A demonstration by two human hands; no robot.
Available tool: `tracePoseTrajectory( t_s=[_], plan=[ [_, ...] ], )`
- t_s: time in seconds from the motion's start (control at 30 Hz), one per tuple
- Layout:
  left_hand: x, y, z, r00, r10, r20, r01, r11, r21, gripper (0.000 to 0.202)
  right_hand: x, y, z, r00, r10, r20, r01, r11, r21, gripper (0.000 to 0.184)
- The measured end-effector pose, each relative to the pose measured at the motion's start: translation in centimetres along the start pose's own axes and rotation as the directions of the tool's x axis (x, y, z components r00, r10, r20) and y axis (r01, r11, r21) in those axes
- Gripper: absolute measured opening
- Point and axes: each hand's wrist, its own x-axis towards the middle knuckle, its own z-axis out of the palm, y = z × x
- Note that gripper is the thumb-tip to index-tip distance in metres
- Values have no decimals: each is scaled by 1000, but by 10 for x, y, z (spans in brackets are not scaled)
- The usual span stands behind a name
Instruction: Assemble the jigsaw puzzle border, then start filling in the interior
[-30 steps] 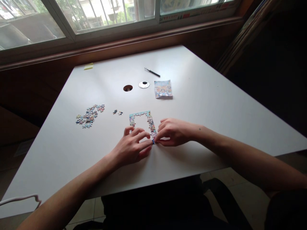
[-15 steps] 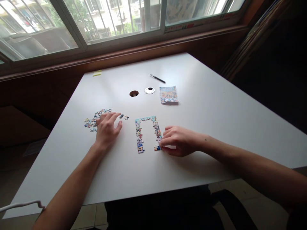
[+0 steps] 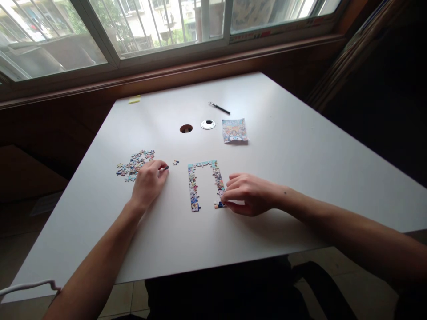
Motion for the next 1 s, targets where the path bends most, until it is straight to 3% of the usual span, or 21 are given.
tracePoseTrajectory(
  t_s=[0.4,0.53,0.63,0.7,0.8,0.87,1.0],
  plan=[
    [-2,4,2,997,-65,37,67,996,-52,13,0,1,1,1000,15,19,-15,1000,-17,11],
    [-3,7,0,997,-74,-28,71,992,-103,14,-1,2,1,999,23,26,-23,1000,-16,11],
    [-4,17,-3,995,3,-103,-23,981,-192,10,-1,2,2,999,18,34,-18,1000,2,10],
    [-6,27,-5,983,122,-138,-154,954,-257,6,-1,2,1,999,9,36,-10,1000,27,11],
    [-14,48,-6,922,352,-160,-386,853,-350,12,0,1,1,1000,-4,23,3,998,59,15],
    [-21,60,-5,860,490,-141,-501,761,-411,18,1,0,1,1000,-12,2,12,997,71,18],
    [-31,78,-5,750,661,-34,-598,655,-461,20,2,-1,1,1000,-15,-3,15,997,70,22]
  ],
)
